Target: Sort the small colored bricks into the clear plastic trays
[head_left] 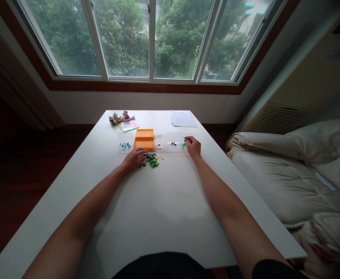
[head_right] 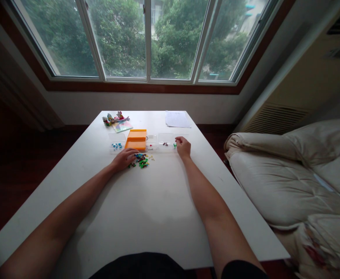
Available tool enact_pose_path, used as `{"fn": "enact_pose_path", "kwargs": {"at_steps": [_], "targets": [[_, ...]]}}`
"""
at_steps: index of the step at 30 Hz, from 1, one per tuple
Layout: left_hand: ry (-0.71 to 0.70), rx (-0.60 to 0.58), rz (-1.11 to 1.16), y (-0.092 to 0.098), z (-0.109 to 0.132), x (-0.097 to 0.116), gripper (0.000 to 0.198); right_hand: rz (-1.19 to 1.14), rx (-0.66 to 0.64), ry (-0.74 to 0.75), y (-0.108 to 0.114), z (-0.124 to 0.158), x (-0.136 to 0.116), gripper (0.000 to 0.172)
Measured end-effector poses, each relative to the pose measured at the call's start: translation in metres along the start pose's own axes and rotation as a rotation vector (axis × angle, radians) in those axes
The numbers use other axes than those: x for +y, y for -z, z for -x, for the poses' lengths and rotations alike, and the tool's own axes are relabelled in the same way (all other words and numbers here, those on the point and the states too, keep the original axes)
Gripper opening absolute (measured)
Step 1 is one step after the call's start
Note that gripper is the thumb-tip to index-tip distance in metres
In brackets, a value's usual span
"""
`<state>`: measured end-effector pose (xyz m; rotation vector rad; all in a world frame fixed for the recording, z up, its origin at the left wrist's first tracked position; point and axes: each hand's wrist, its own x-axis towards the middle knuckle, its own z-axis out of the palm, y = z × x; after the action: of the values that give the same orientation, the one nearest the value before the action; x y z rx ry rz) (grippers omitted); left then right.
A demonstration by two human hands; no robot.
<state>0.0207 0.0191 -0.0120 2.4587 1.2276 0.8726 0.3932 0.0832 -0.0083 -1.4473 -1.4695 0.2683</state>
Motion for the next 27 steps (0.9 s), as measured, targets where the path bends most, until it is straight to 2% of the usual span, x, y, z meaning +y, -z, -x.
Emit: {"fn": "enact_pose_path", "kwargs": {"at_steps": [4, 7, 10, 12, 16, 21, 27], "targets": [[0.075, 0.085, -0.027, 0.004, 0.001, -0.011, 0.029, 0.032, -0.097, 0.122, -0.010, 0.015, -0.021, 0.029], [0.139, 0.134, -0.047, 0.007, 0.003, -0.019, 0.027, 0.052, -0.221, 0.270, -0.023, 0.031, -0.041, 0.027], [0.170, 0.151, -0.062, 0.008, 0.004, -0.022, 0.025, 0.066, -0.385, 0.453, -0.033, 0.048, -0.061, 0.022], [0.169, 0.150, -0.062, 0.008, 0.004, -0.023, 0.024, 0.061, -0.542, 0.561, -0.037, 0.059, -0.074, 0.018], [0.170, 0.148, -0.057, 0.008, 0.003, -0.022, 0.023, 0.065, -0.746, 0.687, -0.037, 0.073, -0.093, 0.008], [0.172, 0.135, -0.071, 0.010, 0.003, -0.022, 0.024, 0.079, -0.832, 0.702, -0.036, 0.076, -0.096, 0.009], [0.172, 0.136, -0.091, 0.010, 0.003, -0.020, 0.025, 0.123, -0.769, 0.676, -0.044, 0.075, -0.084, 0.007]]}}
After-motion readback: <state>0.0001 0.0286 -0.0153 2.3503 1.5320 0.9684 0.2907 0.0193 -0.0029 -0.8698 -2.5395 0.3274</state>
